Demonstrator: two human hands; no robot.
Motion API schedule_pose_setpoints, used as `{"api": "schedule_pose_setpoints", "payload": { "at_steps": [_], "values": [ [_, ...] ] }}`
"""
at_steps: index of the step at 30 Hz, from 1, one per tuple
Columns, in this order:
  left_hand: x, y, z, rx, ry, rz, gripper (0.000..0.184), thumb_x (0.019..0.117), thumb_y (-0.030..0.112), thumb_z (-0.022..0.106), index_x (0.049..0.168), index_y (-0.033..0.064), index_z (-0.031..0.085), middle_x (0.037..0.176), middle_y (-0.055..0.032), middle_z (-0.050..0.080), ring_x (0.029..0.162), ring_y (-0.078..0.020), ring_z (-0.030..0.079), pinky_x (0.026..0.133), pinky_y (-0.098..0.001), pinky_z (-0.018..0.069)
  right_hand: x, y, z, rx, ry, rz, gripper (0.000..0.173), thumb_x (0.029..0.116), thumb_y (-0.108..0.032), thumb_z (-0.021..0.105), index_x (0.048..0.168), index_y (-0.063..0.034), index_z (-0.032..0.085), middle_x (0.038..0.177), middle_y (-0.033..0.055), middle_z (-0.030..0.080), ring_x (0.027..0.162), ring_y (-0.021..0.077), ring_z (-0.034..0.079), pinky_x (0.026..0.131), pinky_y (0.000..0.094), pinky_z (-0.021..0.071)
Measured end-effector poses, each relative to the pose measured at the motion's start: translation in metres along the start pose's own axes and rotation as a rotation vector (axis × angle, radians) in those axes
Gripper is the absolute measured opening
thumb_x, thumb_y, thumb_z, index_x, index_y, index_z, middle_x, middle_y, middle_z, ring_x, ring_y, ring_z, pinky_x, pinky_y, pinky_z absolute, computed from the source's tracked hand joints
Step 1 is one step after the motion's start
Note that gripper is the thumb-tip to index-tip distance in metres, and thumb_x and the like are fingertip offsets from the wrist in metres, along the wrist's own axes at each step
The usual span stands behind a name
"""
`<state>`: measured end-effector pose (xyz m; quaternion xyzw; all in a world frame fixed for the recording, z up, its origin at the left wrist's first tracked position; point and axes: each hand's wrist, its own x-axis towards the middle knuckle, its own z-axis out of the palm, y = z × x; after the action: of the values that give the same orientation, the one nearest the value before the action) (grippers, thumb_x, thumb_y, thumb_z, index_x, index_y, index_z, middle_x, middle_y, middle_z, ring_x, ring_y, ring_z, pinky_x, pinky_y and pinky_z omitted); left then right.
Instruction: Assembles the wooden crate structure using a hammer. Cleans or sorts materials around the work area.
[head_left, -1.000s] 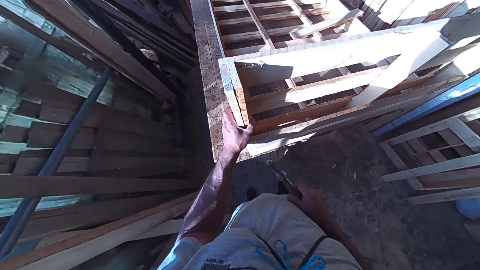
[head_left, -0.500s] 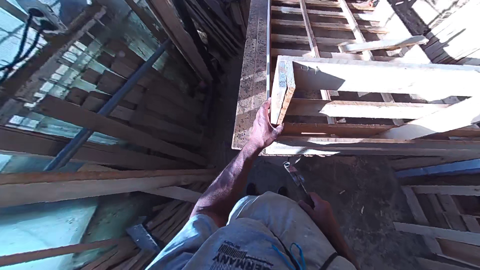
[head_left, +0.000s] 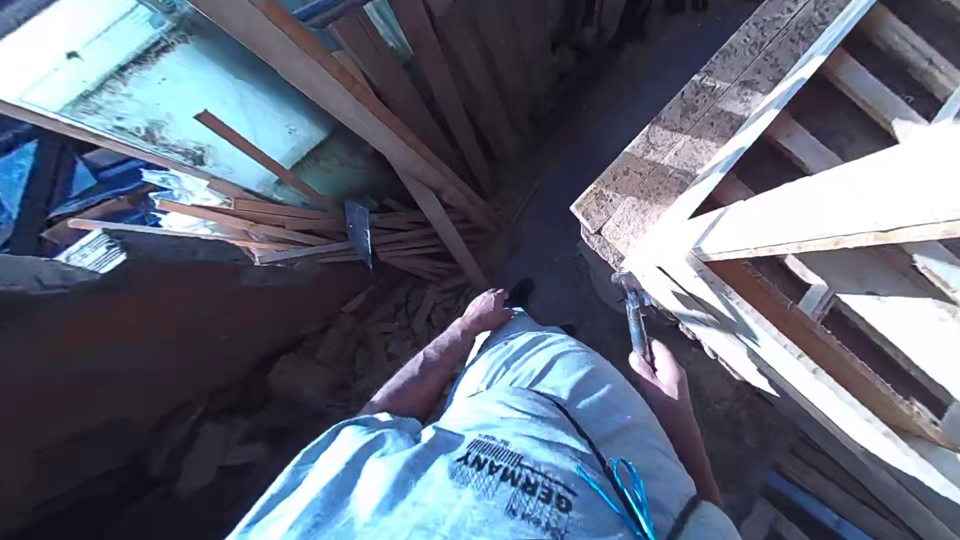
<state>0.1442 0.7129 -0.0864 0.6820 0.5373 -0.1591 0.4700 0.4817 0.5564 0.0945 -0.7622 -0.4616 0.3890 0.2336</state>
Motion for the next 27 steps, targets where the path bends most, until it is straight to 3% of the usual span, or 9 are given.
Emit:
{"api": "schedule_pose_setpoints", "payload": {
  "at_steps": [3,8,9,12,17,20,22,24,27],
  "values": [
    [-0.044,-0.090,0.028,-0.202,0.037,-0.369,0.056,0.0957,0.048,0.065,0.127,0.0021,0.067,0.125,-0.0259,0.067,0.120,-0.0437,0.063,0.102,-0.0673,0.0481,0.063,-0.022,0.026,0.109,-0.037,-0.141,0.051,0.0953,-0.019,0.057,0.141,0.0023,0.050,0.092,0.0090,0.068,0.069,0.0147,0.066,0.063,0.0357,0.0596],
    [-0.120,-0.185,0.085,-0.791,0.313,-0.835,0.055,0.1043,0.046,0.054,0.136,0.0022,0.060,0.135,-0.0242,0.062,0.128,-0.0397,0.059,0.108,-0.0615,0.0450,0.167,-0.070,0.068,-0.055,0.052,-0.008,0.069,0.0947,-0.013,0.063,0.158,-0.0077,0.034,0.125,0.0202,0.063,0.083,0.0234,0.068,0.072,0.0439,0.0598],
    [-0.132,-0.192,0.096,-0.855,0.370,-0.884,0.053,0.1049,0.045,0.053,0.135,0.0023,0.061,0.134,-0.0237,0.063,0.127,-0.0390,0.060,0.107,-0.0610,0.0459,0.187,-0.074,0.075,-0.120,0.096,-0.010,0.068,0.0952,-0.013,0.062,0.158,-0.0084,0.034,0.129,0.0201,0.062,0.088,0.0239,0.069,0.075,0.0441,0.0599],
    [-0.162,-0.199,0.140,-1.050,0.430,-0.970,0.051,0.1058,0.040,0.054,0.137,-0.0002,0.059,0.133,-0.0247,0.063,0.126,-0.0383,0.061,0.108,-0.0587,0.0466,0.236,-0.082,0.094,-0.292,0.211,-0.003,0.071,0.0924,-0.007,0.060,0.158,-0.0053,0.033,0.149,0.0194,0.052,0.127,0.0268,0.060,0.104,0.0416,0.0517],
    [-0.159,-0.190,0.233,-1.258,0.182,-1.064,0.053,0.1070,0.044,0.050,0.134,0.0005,0.061,0.127,-0.0257,0.065,0.112,-0.0389,0.067,0.097,-0.0588,0.0529,0.290,-0.066,0.105,-0.503,0.351,0.113,0.069,0.0915,-0.004,0.059,0.156,-0.0027,0.035,0.146,0.0198,0.056,0.132,0.0250,0.060,0.108,0.0361,0.0499],
    [-0.148,-0.182,0.223,-1.302,0.034,-1.033,0.052,0.1056,0.044,0.052,0.136,0.0020,0.059,0.116,-0.0238,0.067,0.095,-0.0343,0.068,0.085,-0.0535,0.0561,0.309,-0.053,0.116,-0.462,0.370,0.121,0.064,0.0968,-0.007,0.056,0.156,-0.0017,0.034,0.150,0.0204,0.051,0.139,0.0242,0.052,0.114,0.0354,0.0453],
    [-0.135,-0.192,0.200,-1.273,-0.007,-0.959,0.053,0.1054,0.047,0.051,0.131,0.0021,0.063,0.119,-0.0227,0.068,0.102,-0.0342,0.068,0.091,-0.0547,0.0552,0.315,-0.045,0.124,-0.464,0.384,0.135,0.061,0.1017,-0.013,0.051,0.158,-0.0035,0.030,0.152,0.0187,0.050,0.140,0.0234,0.051,0.113,0.0361,0.0456],
    [-0.123,-0.209,0.152,-1.246,0.104,-0.885,0.056,0.1052,0.048,0.052,0.133,0.0003,0.061,0.127,-0.0246,0.065,0.114,-0.0377,0.066,0.098,-0.0584,0.0523,0.315,-0.047,0.131,-0.665,0.365,0.187,0.072,0.0957,-0.012,0.057,0.161,-0.0044,0.027,0.152,0.0222,0.050,0.137,0.0305,0.054,0.111,0.0424,0.0484],
    [-0.108,-0.239,0.074,-1.269,0.383,-0.868,0.052,0.1053,0.044,0.053,0.137,0.0034,0.058,0.130,-0.0202,0.065,0.116,-0.0316,0.067,0.100,-0.0516,0.0545,0.313,-0.044,0.136,-0.816,0.336,0.226,0.070,0.1022,-0.033,0.049,0.163,-0.0094,0.025,0.159,0.0209,0.042,0.143,0.0290,0.049,0.117,0.0379,0.0407]
  ]
}}
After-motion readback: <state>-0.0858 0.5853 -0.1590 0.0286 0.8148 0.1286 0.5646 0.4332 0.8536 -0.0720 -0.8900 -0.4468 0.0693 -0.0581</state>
